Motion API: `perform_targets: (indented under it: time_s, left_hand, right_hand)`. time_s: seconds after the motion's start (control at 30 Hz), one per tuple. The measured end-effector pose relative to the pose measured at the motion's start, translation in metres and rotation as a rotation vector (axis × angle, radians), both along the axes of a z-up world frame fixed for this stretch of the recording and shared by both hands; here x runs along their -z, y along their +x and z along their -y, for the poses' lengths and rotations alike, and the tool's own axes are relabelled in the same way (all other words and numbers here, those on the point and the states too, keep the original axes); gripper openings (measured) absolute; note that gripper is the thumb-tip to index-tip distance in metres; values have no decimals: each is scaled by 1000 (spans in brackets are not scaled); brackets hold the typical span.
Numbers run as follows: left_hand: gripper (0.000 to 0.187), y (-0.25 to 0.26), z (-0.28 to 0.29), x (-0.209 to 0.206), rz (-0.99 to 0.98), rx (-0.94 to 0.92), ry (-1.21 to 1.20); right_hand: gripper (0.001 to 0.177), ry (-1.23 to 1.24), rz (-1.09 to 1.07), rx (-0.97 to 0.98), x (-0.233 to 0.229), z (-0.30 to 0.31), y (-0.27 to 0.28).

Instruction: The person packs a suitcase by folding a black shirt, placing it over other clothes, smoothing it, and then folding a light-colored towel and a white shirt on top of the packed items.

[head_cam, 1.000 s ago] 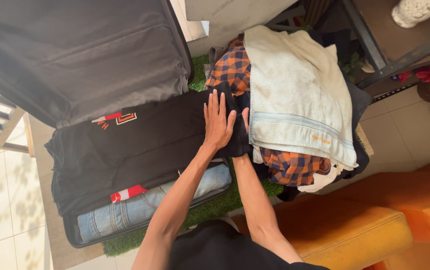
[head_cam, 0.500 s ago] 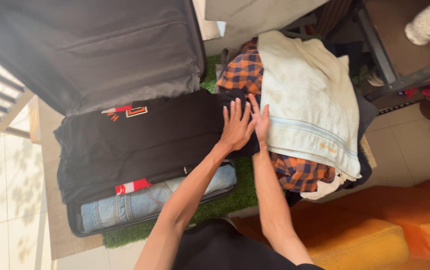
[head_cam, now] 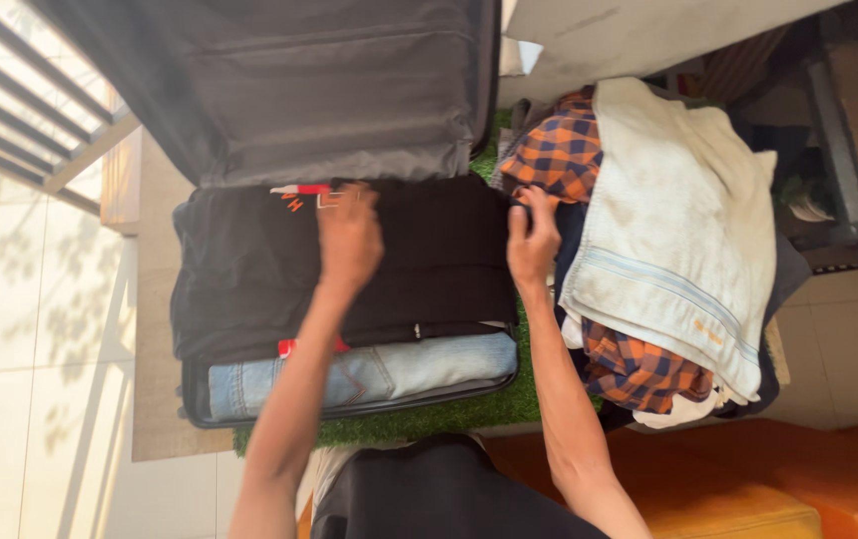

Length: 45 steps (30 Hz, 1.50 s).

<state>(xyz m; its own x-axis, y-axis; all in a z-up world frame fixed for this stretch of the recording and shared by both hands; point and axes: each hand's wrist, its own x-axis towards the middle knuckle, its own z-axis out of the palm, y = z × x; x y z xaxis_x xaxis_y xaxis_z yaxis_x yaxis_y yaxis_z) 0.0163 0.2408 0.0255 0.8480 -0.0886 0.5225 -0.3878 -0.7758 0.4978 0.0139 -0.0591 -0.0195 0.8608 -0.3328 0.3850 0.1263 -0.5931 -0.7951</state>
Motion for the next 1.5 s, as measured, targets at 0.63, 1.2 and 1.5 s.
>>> perform_targets:
  time_s: [0.63,1.2,1.5]
  left_hand:
    - [40,4,-305,76,-505,-351,-550]
    - [50,14,-319,32,-442,160,-578]
    - [33,23,-334,79,-394,-95,-806]
  right_hand:
    - [54,-568,-88,-230,6,-80,21]
    - [69,-296,-194,-907,-35,-334,-35]
    - [39,-335,-369,-898,-28,-338,-25]
